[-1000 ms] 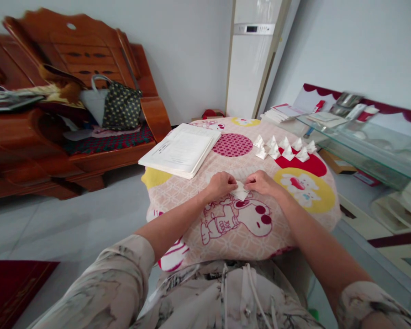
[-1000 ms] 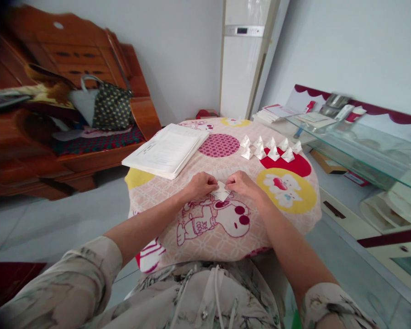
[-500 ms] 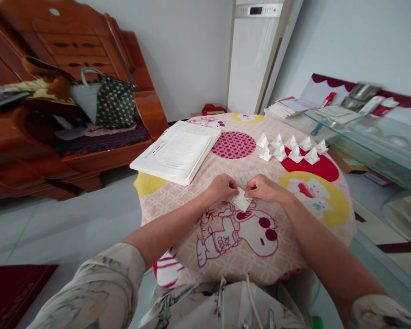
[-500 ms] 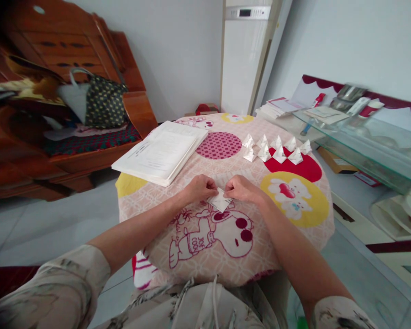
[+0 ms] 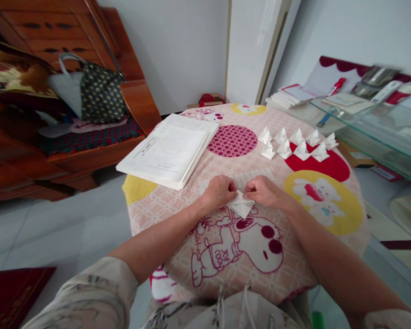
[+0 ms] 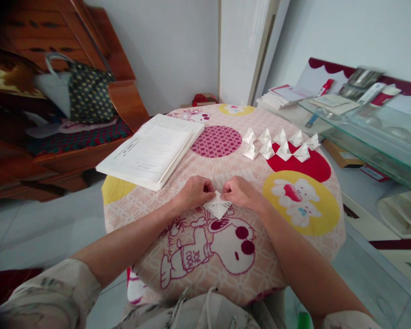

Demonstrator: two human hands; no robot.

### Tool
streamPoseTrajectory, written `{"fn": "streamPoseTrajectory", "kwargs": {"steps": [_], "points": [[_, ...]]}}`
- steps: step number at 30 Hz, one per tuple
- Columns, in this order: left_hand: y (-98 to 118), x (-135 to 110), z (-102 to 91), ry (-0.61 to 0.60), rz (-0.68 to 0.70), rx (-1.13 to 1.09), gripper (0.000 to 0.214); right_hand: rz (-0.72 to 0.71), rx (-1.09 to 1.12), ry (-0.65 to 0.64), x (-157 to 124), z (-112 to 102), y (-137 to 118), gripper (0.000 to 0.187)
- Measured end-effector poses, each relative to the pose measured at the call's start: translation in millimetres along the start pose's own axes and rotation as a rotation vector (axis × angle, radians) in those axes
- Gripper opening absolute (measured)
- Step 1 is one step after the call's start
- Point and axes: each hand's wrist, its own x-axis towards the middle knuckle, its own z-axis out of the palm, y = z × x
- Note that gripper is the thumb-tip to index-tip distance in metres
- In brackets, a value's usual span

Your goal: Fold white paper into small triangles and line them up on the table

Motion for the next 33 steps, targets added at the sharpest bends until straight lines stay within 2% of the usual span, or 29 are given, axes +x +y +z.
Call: {"fn": "streamPoseTrajectory", "kwargs": {"steps": [5,8,11,15,19,24,30,33], "points": [[1.2,-2.5,5.5,0.050,0.004,0.066,0.009,0.064,-0.082,0.039,-1.4,0.8,-13.0,0.014],[-0.9,-2.3,7.8,0.075,0.043,-0.005,0.017,0.059,-0.103,0.055,-2.6,1.6,-14.8,0.015],[-3.9,1.4,7.5,0.039,0.037,-0.112,0.025,0.051,-0.102,0.071,-4.1,2.4,-14.6,0.015],[-5.4,6.2,3.9,-0.032,0.006,-0.152,0.016,0.045,-0.091,0.088,-5.4,3.6,-13.8,0.015],[-3.4,4.2,2.8,-0.057,0.034,-0.132,0.011,0.033,-0.076,0.106,-5.6,5.9,-9.2,0.014],[-2.6,-0.7,2.2,0.026,0.086,-0.166,0.009,-0.022,0.096,0.167,-7.6,2.5,3.0,0.015],[-3.3,-3.9,-8.9,0.225,0.111,-0.324,0.005,0.018,0.509,0.322,-14.0,-4.6,11.5,0.039],[-3.4,-5.6,-9.6,0.269,0.134,-0.386,0.005,0.002,0.533,0.352,-16.2,-2.3,6.8,0.034]]}}
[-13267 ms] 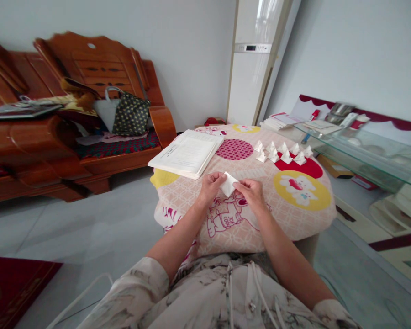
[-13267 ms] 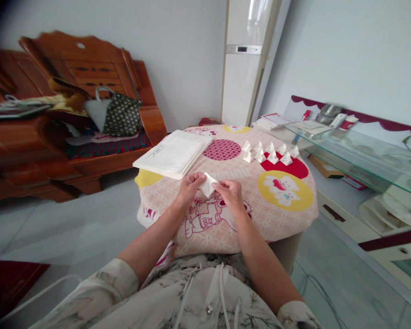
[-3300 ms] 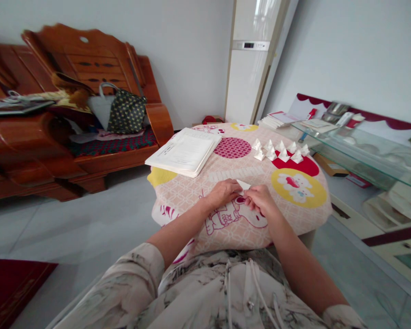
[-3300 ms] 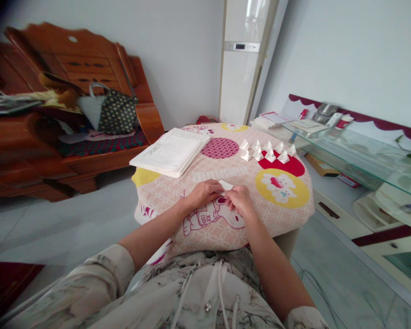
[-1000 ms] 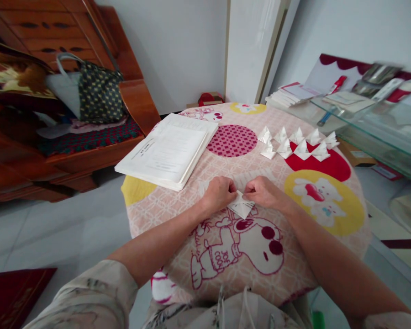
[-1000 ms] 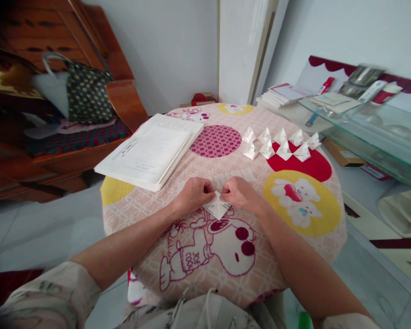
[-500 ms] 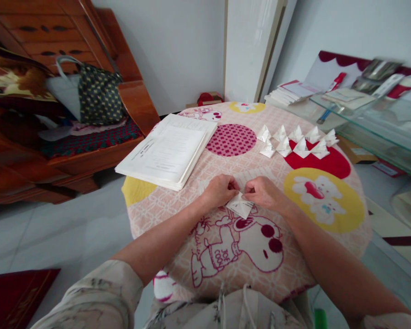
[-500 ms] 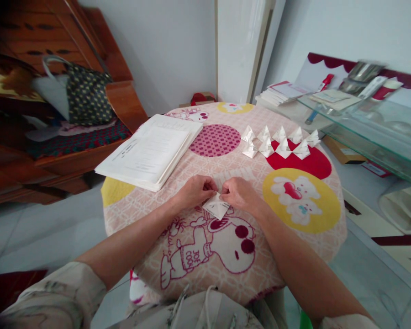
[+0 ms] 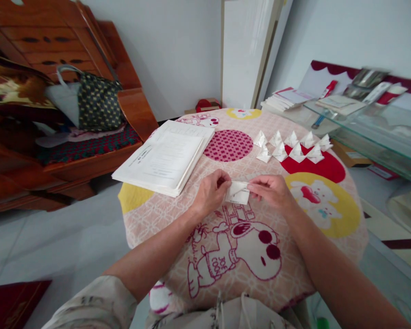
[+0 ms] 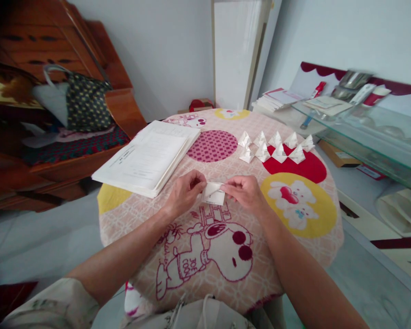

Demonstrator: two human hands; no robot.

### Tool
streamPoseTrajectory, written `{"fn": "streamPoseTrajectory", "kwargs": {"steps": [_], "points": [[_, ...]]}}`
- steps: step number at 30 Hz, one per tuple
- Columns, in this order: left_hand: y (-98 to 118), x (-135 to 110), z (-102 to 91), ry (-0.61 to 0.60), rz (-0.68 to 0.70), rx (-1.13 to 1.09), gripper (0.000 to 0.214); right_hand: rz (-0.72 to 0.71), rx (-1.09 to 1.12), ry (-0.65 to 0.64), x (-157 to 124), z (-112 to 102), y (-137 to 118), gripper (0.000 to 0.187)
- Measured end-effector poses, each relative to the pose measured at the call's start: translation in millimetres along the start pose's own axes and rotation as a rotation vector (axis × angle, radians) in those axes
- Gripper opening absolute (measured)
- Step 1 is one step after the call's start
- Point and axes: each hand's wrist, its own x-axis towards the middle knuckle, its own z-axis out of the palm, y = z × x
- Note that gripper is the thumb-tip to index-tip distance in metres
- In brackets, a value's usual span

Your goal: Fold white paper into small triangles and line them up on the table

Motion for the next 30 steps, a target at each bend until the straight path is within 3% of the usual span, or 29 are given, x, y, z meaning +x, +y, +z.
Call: {"fn": "streamPoseTrajectory", "kwargs": {"steps": [13,22,27,30], "points": [[-2.8,2.9,-0.8,-0.179,-0.044,-0.455,0.021,-0.075,-0.044,0.053,-4.9,7.1,-4.9,0.029],[-3.4,4.3,-3.3,-0.254,-0.113,-0.506,0.025,-0.076,-0.075,0.070,-6.2,7.3,-8.3,0.030],[-2.1,4.7,-3.1,-0.341,-0.197,-0.583,0.025,-0.045,-0.028,0.028,-7.9,5.1,-10.5,0.031],[-3.1,5.6,-2.1,-0.373,-0.244,-0.630,0.022,0.018,0.025,-0.083,-6.4,5.1,-10.6,0.028]]}}
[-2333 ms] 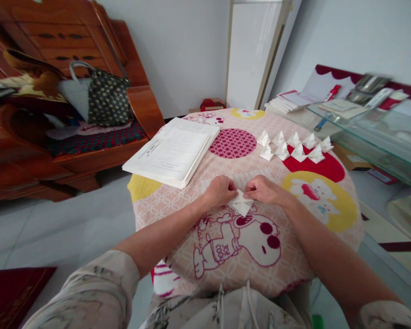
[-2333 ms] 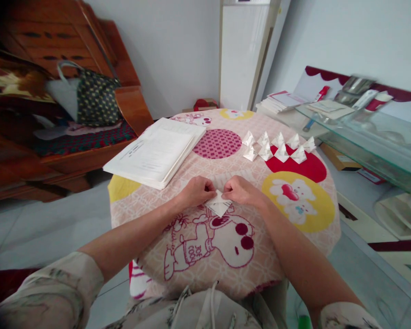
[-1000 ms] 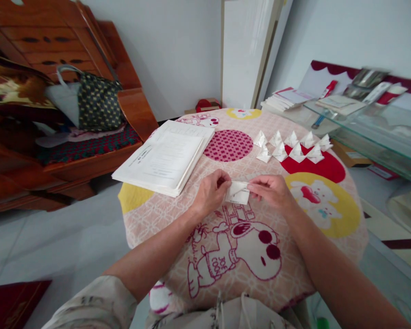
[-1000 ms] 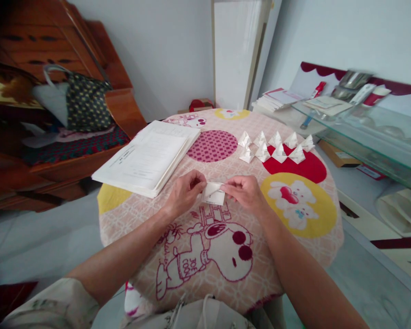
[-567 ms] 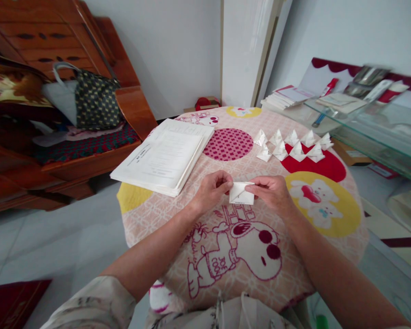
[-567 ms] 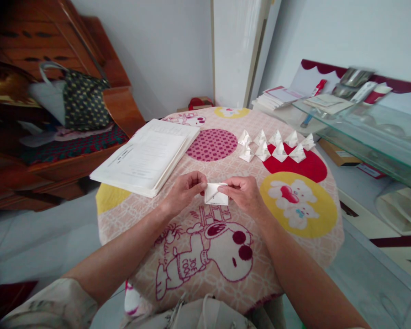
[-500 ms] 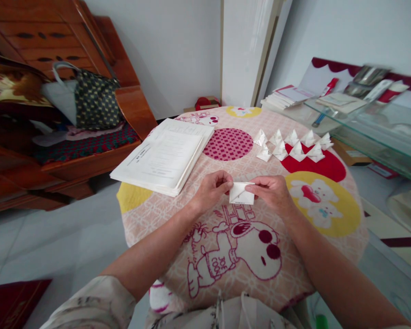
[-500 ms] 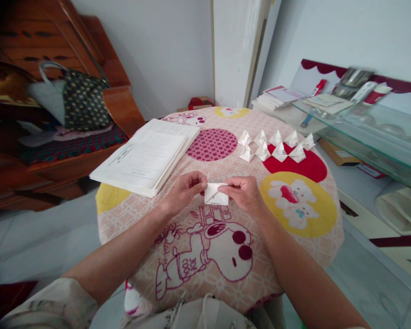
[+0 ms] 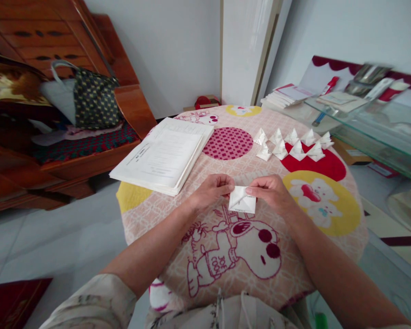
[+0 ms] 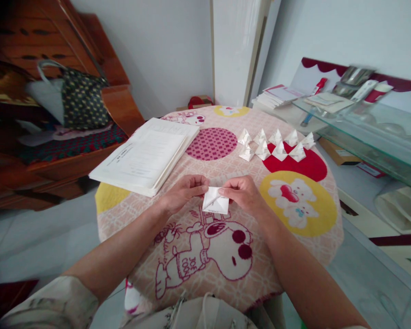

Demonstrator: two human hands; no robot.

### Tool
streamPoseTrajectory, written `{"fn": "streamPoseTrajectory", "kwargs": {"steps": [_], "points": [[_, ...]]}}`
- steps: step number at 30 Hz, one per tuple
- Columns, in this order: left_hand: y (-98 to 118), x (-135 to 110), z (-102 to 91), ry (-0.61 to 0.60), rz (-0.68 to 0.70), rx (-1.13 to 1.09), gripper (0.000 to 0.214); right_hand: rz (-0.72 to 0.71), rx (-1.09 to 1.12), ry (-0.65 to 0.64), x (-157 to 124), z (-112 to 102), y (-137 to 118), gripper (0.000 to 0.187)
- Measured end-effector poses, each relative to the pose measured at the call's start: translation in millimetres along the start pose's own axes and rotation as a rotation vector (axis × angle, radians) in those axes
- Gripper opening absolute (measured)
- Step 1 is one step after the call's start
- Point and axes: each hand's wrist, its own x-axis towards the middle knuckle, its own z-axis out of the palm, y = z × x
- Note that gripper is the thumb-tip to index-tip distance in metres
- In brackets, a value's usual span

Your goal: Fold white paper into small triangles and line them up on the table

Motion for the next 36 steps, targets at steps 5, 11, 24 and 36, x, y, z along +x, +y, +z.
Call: {"fn": "streamPoseTrajectory", "kwargs": {"steps": [5,11,24,36], "points": [[-0.4,2.0,1.8,-0.051,-0.077,0.066,0.019,0.019,-0.009,-0.156,4.5,4.5,7.3,0.027],[0.6,2.1,6.7,0.008,-0.046,-0.019,0.026,0.036,0.091,-0.011,2.9,7.8,10.6,0.027],[-5.0,-7.2,19.8,0.180,0.114,0.180,0.020,-0.085,0.312,0.361,6.4,11.5,14.6,0.020],[-8.0,-5.9,23.4,0.203,0.142,0.148,0.021,-0.135,0.230,0.401,4.9,14.8,20.2,0.024]]}}
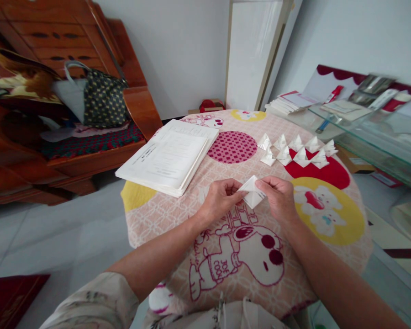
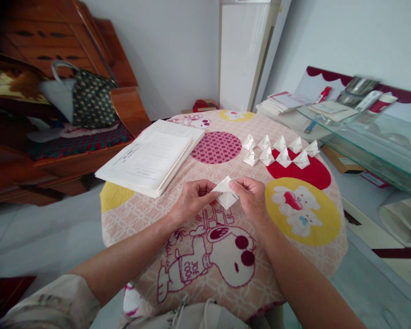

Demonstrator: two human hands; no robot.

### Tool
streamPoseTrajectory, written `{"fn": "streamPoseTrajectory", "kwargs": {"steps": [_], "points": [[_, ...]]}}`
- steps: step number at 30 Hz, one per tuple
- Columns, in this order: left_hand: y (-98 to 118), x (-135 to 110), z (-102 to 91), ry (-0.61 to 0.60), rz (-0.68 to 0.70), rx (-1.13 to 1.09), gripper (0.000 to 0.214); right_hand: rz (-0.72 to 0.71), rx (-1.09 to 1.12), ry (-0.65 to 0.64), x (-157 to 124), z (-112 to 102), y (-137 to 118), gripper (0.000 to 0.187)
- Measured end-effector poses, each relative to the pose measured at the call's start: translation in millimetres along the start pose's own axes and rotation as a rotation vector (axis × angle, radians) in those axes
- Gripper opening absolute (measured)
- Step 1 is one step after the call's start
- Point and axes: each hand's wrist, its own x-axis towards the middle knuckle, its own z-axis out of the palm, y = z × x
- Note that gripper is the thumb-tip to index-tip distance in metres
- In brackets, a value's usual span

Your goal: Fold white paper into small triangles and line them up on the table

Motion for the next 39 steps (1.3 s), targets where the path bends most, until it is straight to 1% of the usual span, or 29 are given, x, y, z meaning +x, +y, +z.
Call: {"fn": "streamPoseTrajectory", "kwargs": {"steps": [3,5,8,11,17,22,26,31,33,36,39], "points": [[-2.4,3.2,-1.1,-0.014,-0.016,-0.024,0.024,0.001,-0.025,-0.032,-1.5,1.4,0.3,0.025],[-3.7,5.7,-2.7,-0.038,-0.041,-0.058,0.026,0.032,-0.001,-0.056,-2.0,3.2,0.7,0.026],[-4.7,9.8,-6.2,-0.106,-0.130,-0.135,0.027,0.091,0.048,-0.075,-1.3,6.4,2.2,0.027],[-4.2,13.2,-8.7,-0.124,-0.199,-0.166,0.027,0.098,0.045,-0.064,0.4,9.0,5.2,0.028],[-4.9,15.5,-6.5,-0.147,-0.212,-0.130,0.028,0.035,-0.045,-0.096,0.7,12.1,11.3,0.030],[-9.8,20.9,-6.3,-0.158,-0.194,-0.110,0.028,0.026,-0.074,-0.114,4.5,17.6,14.4,0.030],[-15.3,30.9,-7.5,-0.189,-0.207,-0.087,0.034,0.071,-0.021,-0.082,12.7,23.4,17.7,0.031],[-21.7,41.4,-6.8,-0.171,-0.202,-0.118,0.040,0.068,-0.014,-0.034,18.5,27.1,12.8,0.031],[-23.5,43.3,-6.7,-0.152,-0.188,-0.114,0.040,0.094,-0.019,-0.059,19.2,25.7,8.7,0.030],[-25.6,44.7,-7.3,-0.133,-0.172,-0.095,0.039,0.146,-0.045,-0.171,21.0,19.1,6.6,0.029],[-27.6,46.3,-8.5,-0.128,-0.183,-0.037,0.030,0.166,-0.157,-0.261,26.1,10.2,11.8,0.028]]}}
